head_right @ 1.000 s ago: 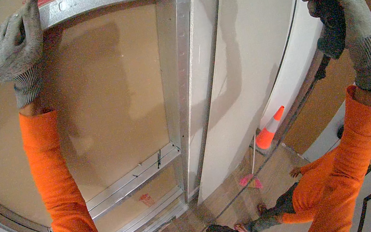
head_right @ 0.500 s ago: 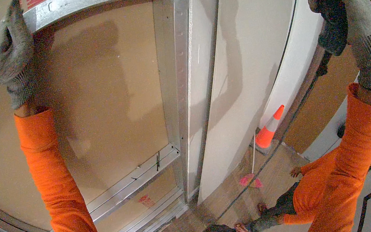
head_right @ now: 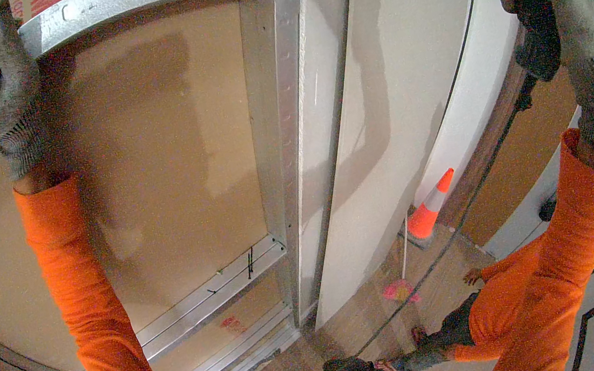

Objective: The person uses a corded drill to secure drywall sheets to a metal ceiling frame. They position the drywall, drive screws into the metal studs, and later kneel to fasten screws near the floor junction. A coworker assists by holding the drywall in place.

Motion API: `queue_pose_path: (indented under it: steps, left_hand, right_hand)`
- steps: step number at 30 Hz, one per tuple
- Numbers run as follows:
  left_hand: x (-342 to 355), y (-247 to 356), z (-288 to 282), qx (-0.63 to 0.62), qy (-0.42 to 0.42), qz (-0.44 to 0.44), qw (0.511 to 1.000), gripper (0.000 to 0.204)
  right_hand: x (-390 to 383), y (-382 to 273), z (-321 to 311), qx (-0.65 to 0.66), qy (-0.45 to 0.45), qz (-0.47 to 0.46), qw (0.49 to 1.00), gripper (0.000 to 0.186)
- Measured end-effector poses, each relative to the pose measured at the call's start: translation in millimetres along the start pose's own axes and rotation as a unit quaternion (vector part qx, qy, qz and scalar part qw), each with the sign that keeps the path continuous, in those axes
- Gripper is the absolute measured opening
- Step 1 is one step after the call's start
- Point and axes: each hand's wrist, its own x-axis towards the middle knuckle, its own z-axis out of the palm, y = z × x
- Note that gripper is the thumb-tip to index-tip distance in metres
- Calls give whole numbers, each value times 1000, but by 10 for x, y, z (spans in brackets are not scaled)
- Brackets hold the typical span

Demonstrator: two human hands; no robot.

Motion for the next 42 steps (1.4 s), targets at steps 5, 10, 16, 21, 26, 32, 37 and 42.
queue_pose_path:
  steps: [5,10,16,21,26,32,37,42]
  left_hand:
    - [-30,51,86,-37,41,-24,998,21]
    - [-167,-405,57,-44,-61,0,997,12]
    - [-265,-529,136,-14,-62,49,997,10]
    - [-138,-500,-2,11,-87,79,993,11]
    - [18,-159,-194,-23,-174,-14,984,16]
    - [84,-215,-345,-55,-264,-27,963,24]
    - [160,-171,-470,-61,-343,-42,936,31]
    - [205,-223,-468,-70,-390,-39,917,40]
  right_hand:
    - [105,17,21,4,-8,-31,999,57]
    - [285,262,308,57,-34,-66,996,57]
    - [204,183,272,77,16,-57,995,52]
    - [-727,219,562,239,40,-87,966,51]
    - [-2594,371,934,561,78,233,791,71]
    - [-4297,114,988,607,-67,461,644,51]
    - [-5710,502,1182,592,-190,606,497,26]
    - [-7082,1092,1383,583,-180,669,424,19]
